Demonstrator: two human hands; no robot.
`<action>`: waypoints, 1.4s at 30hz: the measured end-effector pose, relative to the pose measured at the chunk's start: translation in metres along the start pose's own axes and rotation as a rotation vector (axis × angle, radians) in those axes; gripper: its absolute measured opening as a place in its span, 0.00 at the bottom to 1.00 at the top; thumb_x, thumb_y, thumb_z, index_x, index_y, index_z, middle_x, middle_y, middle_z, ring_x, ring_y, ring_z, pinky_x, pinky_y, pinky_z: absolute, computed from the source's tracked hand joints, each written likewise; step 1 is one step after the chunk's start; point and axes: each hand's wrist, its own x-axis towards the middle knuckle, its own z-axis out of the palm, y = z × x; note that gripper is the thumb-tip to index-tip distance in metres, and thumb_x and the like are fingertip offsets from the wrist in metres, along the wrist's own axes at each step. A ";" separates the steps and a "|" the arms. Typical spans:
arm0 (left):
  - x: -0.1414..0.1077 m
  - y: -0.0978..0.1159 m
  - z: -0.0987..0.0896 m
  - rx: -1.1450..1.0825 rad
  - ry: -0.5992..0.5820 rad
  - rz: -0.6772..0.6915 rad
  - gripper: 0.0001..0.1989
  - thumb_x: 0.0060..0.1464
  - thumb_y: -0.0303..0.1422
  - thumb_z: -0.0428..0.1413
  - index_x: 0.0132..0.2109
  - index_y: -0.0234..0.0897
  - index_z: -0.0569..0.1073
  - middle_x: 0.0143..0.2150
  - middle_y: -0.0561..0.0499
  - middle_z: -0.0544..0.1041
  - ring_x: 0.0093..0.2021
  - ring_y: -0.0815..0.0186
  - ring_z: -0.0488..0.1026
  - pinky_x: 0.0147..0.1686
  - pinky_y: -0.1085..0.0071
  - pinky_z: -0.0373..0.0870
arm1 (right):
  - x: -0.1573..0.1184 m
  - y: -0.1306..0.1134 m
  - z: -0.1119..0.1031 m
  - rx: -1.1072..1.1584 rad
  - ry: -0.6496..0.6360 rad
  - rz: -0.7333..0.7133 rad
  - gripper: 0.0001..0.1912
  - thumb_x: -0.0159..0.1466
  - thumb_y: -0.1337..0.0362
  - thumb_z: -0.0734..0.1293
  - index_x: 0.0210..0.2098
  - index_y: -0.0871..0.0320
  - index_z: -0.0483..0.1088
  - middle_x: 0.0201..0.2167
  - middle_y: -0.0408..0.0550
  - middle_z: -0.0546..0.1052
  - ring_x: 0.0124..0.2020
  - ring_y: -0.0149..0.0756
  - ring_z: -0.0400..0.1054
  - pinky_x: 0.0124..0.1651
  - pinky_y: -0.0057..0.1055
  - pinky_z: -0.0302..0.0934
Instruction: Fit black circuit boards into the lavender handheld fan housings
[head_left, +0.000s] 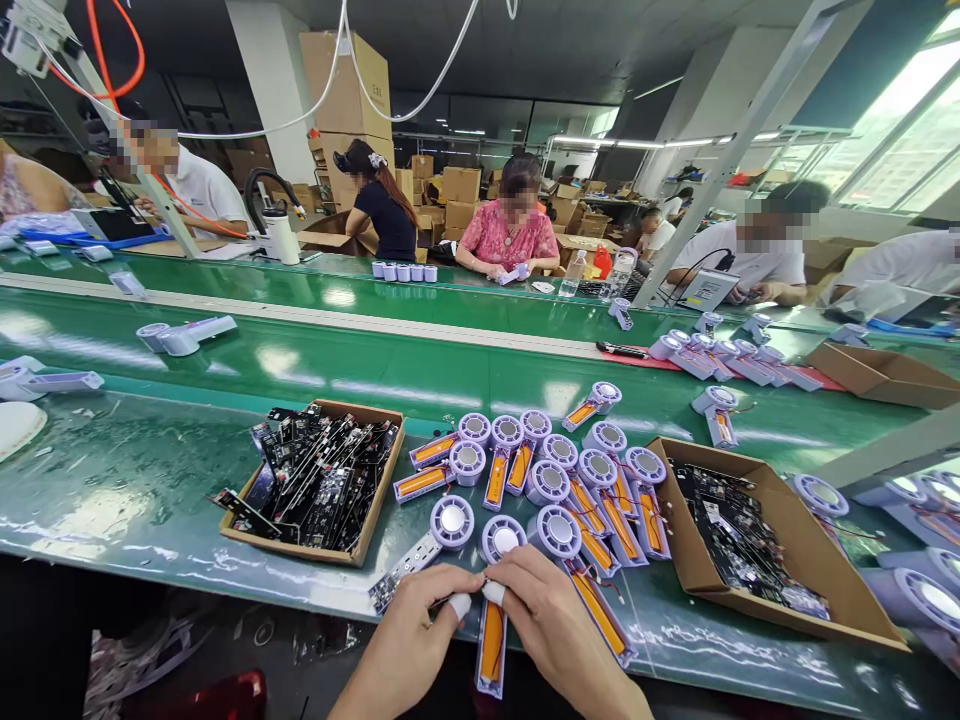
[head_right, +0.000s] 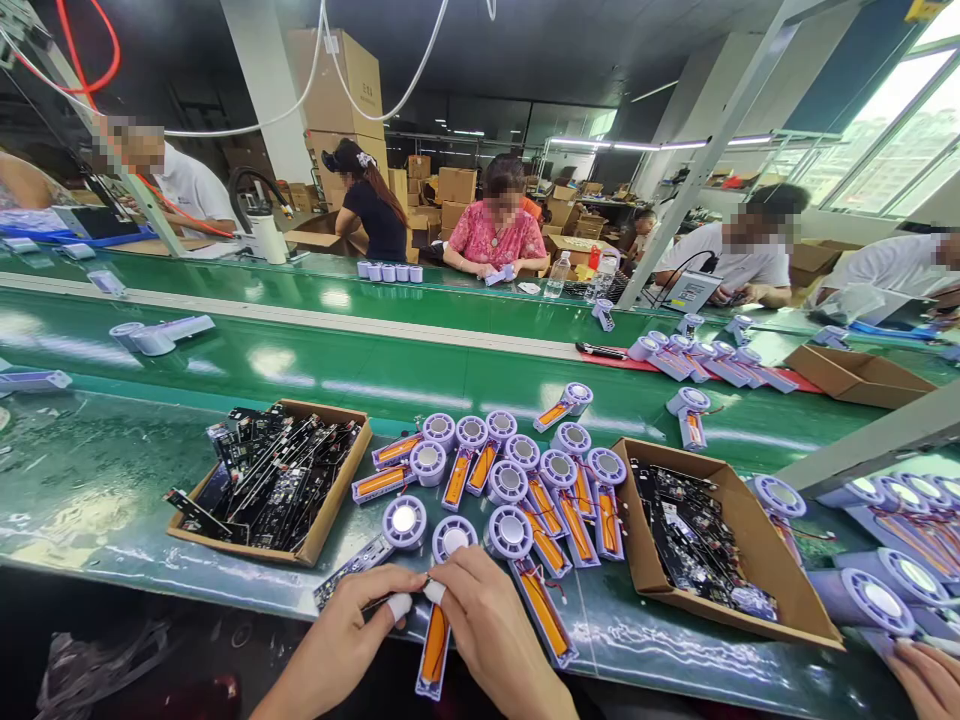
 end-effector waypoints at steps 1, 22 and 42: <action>0.000 -0.001 0.002 -0.032 -0.015 -0.008 0.14 0.58 0.29 0.52 0.47 0.45 0.79 0.50 0.50 0.80 0.52 0.58 0.74 0.52 0.62 0.71 | 0.000 0.000 0.000 0.006 0.008 0.017 0.14 0.70 0.70 0.58 0.46 0.51 0.72 0.38 0.47 0.74 0.40 0.39 0.69 0.41 0.34 0.64; 0.015 -0.005 0.046 -0.462 -0.161 -0.209 0.15 0.50 0.38 0.60 0.42 0.34 0.76 0.37 0.47 0.78 0.34 0.63 0.73 0.34 0.68 0.69 | -0.026 0.012 0.016 1.179 0.244 0.492 0.11 0.57 0.55 0.71 0.33 0.56 0.74 0.26 0.40 0.71 0.28 0.31 0.64 0.33 0.25 0.58; 0.007 0.015 0.041 -0.635 -0.144 -0.166 0.15 0.60 0.38 0.51 0.53 0.40 0.64 0.58 0.45 0.72 0.60 0.55 0.65 0.60 0.60 0.57 | -0.020 -0.008 0.019 1.177 0.373 0.551 0.20 0.53 0.52 0.76 0.39 0.56 0.72 0.34 0.48 0.78 0.35 0.39 0.72 0.39 0.33 0.67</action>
